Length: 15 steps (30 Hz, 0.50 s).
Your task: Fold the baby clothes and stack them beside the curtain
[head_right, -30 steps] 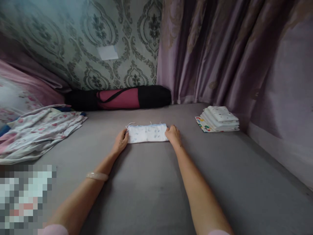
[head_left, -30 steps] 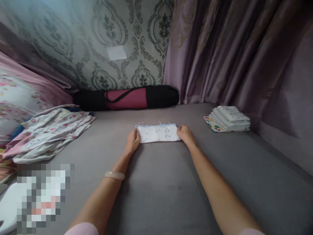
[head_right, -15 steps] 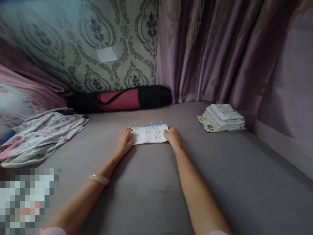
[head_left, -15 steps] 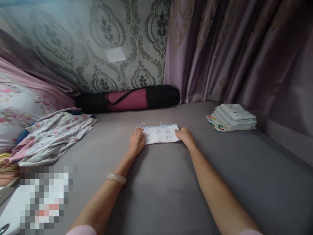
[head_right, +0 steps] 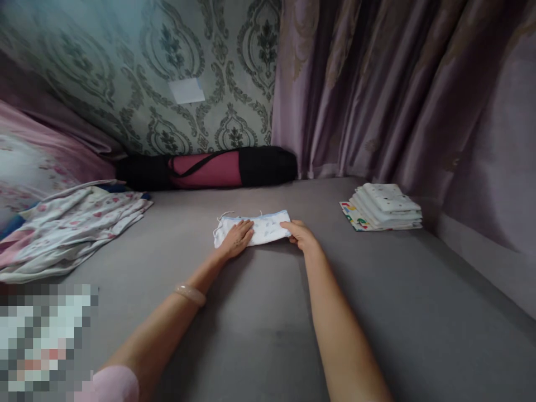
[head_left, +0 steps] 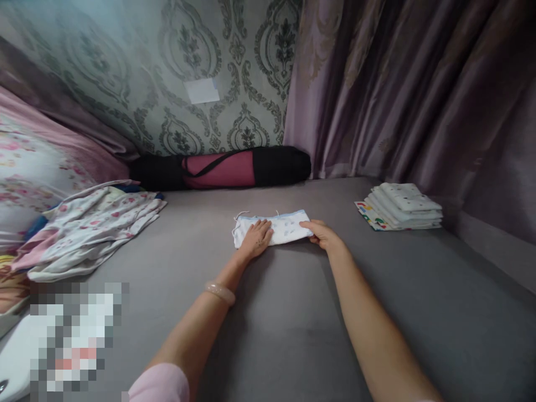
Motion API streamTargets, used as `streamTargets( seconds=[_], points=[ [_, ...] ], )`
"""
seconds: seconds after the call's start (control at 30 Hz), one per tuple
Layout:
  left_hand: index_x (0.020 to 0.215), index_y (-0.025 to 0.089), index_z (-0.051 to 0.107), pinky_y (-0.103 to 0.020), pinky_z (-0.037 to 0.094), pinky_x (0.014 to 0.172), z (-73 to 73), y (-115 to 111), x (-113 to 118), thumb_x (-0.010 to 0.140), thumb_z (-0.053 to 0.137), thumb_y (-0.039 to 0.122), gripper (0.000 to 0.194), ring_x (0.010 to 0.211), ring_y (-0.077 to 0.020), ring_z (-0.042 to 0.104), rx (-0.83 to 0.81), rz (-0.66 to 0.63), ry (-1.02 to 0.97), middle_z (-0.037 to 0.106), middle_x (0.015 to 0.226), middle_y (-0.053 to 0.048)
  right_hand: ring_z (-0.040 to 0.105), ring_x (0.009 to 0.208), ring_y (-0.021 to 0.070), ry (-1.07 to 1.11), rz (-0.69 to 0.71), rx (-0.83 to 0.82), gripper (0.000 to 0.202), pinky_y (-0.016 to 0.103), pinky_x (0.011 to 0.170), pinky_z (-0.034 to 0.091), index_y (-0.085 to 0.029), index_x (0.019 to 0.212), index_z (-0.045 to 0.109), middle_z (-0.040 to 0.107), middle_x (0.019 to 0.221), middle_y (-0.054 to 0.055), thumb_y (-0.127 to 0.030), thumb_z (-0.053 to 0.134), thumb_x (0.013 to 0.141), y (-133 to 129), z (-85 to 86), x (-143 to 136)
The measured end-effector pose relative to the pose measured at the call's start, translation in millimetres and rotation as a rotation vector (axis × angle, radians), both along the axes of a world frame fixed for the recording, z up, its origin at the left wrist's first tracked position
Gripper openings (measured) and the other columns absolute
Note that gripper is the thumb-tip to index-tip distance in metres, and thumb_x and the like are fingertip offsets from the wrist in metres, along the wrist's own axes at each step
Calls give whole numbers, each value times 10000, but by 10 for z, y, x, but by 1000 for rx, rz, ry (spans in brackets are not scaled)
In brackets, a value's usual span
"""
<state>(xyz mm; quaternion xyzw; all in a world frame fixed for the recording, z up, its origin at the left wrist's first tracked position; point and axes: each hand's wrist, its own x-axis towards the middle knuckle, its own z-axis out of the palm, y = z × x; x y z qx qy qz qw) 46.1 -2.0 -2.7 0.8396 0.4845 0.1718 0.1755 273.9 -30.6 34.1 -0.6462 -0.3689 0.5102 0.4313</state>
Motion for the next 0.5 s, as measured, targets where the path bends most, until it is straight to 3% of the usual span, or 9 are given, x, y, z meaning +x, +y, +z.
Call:
streamTargets(
  seconds=[0.27, 0.4, 0.5],
  points=[
    [1456, 158, 343, -534, 155, 1143, 133, 22, 55, 956, 340, 398, 555, 1446, -333, 180, -144, 10, 102, 284, 1549, -152, 353, 402, 49, 353, 5, 48, 118, 164, 366, 198, -165, 688, 529, 482, 494, -70, -190, 644, 704, 7, 264, -259],
    [1427, 224, 380, -560, 184, 1127, 144, 18, 50, 934, 393, 421, 531, 1421, -316, 248, -89, 10, 110, 337, 1525, -133, 348, 391, 43, 351, 66, 94, 93, 153, 360, 213, -171, 685, 519, 473, 492, -77, -185, 611, 690, 40, 420, -575],
    [1412, 224, 406, -558, 204, 1122, 134, -6, 43, 936, 385, 412, 512, 1399, -322, 282, -31, -4, 132, 358, 1509, -133, 359, 382, 48, 210, 134, 117, 86, 149, 355, 234, -180, 662, 503, 463, 473, -78, -194, 579, 700, 87, 474, -845]
  ],
)
